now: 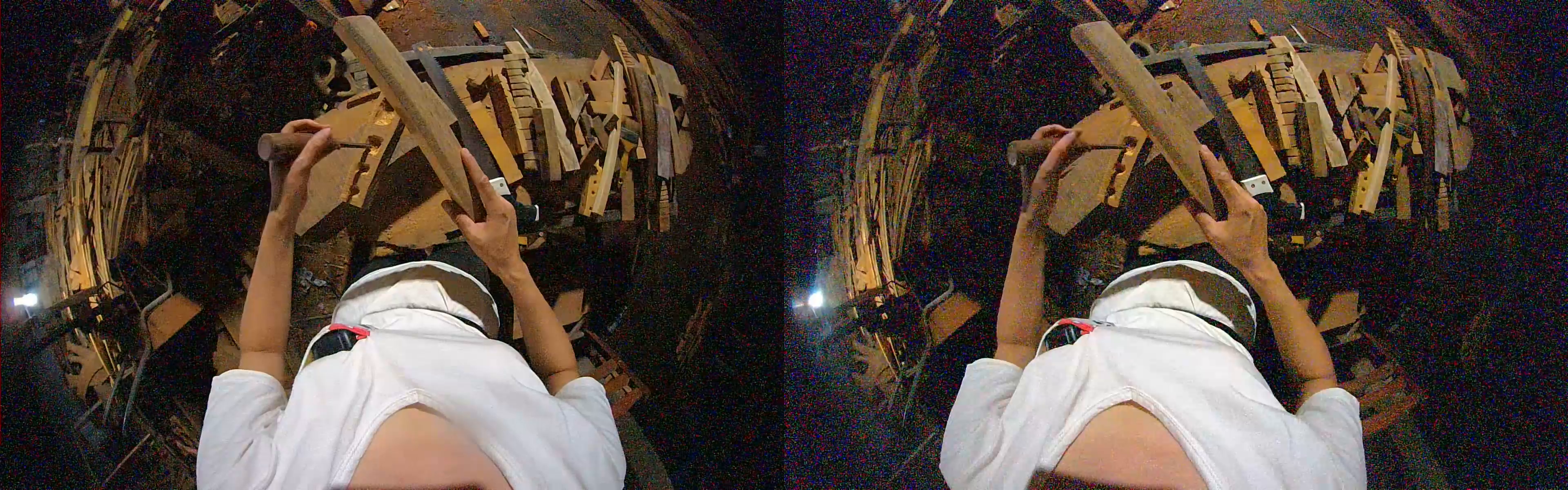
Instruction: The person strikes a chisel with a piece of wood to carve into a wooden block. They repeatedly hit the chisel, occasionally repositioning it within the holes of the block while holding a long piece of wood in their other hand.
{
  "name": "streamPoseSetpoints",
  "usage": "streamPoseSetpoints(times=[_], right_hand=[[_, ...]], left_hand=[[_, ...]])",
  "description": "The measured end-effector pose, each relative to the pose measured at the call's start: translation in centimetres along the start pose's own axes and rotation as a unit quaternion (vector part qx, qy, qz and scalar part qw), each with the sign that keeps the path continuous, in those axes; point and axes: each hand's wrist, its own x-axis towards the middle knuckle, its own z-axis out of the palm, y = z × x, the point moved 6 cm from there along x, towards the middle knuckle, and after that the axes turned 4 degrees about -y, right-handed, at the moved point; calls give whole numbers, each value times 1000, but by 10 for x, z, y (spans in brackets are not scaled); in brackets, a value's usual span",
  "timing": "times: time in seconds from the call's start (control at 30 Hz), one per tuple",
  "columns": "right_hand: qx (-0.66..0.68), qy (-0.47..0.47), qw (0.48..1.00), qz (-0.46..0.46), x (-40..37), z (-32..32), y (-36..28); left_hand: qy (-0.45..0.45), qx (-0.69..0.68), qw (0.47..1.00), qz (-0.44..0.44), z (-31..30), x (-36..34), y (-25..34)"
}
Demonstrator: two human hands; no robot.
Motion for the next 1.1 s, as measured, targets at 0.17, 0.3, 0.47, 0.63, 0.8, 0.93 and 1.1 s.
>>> streamPoseSetpoints(times=[0.17, 0.3, 0.47, 0.63, 0.8, 0.93, 1.1], right_hand=[[37, -22, 997, 65, -3, 3, 4], [19, -25, 997, 69, -3, 6, 4], [14, -25, 999, 44, -3, 7, -2], [13, -20, 1000, 17, 4, 5, -9], [21, 4, 992, -125, 20, 1, -63], [-97, 0, 968, -231, 20, 3, -110], [-293, -78, 929, -212, 23, 33, -114]], left_hand=[[-15, -97, 995, 7, -17, 3, -17], [-107, 35, 992, 64, -9, 1, 1], [-210, 59, 971, 100, -2, 7, -4], [-254, 14, 967, 33, -1, 18, -4], [-268, 1, 961, -67, 11, 13, -7], [-199, -109, 973, -33, 1, 21, -28], [-231, 142, 956, 114, -6, 34, -30]])
